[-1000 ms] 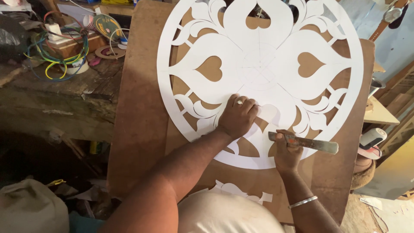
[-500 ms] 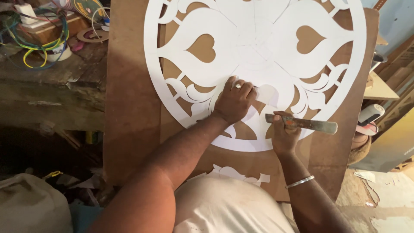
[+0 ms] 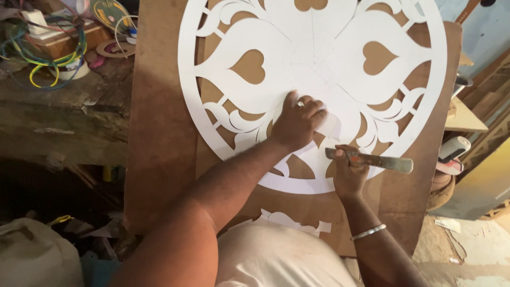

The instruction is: Use a hand-held scraper tool to clean or refine the edges of a white decorative circular pattern on a wood surface.

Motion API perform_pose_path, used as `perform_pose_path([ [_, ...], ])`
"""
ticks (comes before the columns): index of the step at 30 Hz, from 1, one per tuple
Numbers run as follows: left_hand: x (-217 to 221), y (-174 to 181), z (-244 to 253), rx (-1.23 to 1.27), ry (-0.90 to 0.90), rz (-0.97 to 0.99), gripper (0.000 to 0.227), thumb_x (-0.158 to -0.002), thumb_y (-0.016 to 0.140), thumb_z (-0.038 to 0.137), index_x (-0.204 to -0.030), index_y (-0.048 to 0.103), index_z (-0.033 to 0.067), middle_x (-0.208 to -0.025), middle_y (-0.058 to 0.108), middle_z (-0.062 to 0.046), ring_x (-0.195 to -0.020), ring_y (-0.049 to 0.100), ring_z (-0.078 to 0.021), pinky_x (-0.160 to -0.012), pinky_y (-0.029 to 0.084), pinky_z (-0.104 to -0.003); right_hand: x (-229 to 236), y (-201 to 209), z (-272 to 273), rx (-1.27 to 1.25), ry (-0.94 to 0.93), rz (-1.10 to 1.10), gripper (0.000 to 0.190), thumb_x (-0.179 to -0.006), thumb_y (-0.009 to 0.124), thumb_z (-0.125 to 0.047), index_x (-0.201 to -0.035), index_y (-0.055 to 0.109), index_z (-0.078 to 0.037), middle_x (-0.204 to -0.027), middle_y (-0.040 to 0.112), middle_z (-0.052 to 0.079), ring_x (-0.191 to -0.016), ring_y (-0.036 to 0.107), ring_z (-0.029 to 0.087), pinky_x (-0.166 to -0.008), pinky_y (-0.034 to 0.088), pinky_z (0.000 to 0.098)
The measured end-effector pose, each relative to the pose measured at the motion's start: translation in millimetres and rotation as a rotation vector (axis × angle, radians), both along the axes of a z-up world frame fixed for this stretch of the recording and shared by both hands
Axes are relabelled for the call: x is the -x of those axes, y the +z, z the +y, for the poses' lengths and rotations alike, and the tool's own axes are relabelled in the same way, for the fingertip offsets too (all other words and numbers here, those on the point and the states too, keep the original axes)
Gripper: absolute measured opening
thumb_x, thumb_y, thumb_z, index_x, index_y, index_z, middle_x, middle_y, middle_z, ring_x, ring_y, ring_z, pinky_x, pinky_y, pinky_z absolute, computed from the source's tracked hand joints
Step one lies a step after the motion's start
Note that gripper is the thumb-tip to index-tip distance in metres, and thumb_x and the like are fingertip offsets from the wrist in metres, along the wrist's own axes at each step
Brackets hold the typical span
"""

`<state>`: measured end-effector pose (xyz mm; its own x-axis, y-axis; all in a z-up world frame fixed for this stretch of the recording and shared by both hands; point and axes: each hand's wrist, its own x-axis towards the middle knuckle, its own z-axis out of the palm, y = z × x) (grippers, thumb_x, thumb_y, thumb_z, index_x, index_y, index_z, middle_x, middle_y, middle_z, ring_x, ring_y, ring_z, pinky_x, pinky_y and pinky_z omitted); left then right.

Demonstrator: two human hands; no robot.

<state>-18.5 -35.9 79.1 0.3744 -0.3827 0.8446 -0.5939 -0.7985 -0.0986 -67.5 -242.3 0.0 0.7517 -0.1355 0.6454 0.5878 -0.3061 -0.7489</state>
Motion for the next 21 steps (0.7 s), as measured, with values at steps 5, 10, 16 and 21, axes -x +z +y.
perform_pose_path([
  [5,-5,0,2,0.044,-0.059,0.031,0.027,-0.09,0.067,0.015,-0.116,0.074,0.0149,-0.128,0.064,0.0,-0.126,0.057,-0.0255,-0.12,0.03,-0.063,0,-2,0,-0.016,0.006,-0.018,0.016,-0.102,0.066,-0.015,-0.108,0.071,-0.001,-0.096,0.07,0.003,-0.089,0.063,0.01,-0.081,0.051,0.0266],
  [10,-1,8,8,0.007,-0.122,0.077,0.031,-0.086,0.068,0.015,-0.116,0.075,0.0176,-0.131,0.064,0.0,-0.129,0.054,-0.0258,-0.118,0.028,-0.061,-1,-3,-1,-0.09,0.029,0.062,0.015,-0.1,0.067,-0.014,-0.107,0.072,-0.001,-0.097,0.07,0.002,-0.088,0.062,0.009,-0.081,0.051,0.026],
  [16,0,9,11,-0.006,-0.122,0.134,0.028,-0.089,0.068,0.017,-0.116,0.075,0.0187,-0.133,0.065,0.001,-0.133,0.053,-0.0235,-0.121,0.026,-0.06,-4,-7,-4,-0.039,0.048,0.009,0.016,-0.101,0.066,-0.013,-0.11,0.071,-0.001,-0.098,0.069,0.001,-0.091,0.062,0.008,-0.084,0.05,0.0245],
  [21,3,10,10,0.001,-0.108,0.139,0.029,-0.089,0.068,0.018,-0.117,0.075,0.0197,-0.134,0.065,0.002,-0.132,0.053,-0.0216,-0.122,0.027,-0.059,-7,-11,-5,-0.075,0.051,0.035,0.015,-0.102,0.066,-0.013,-0.11,0.071,-0.002,-0.095,0.068,0.0,-0.088,0.06,0.007,-0.081,0.049,0.0241],
])
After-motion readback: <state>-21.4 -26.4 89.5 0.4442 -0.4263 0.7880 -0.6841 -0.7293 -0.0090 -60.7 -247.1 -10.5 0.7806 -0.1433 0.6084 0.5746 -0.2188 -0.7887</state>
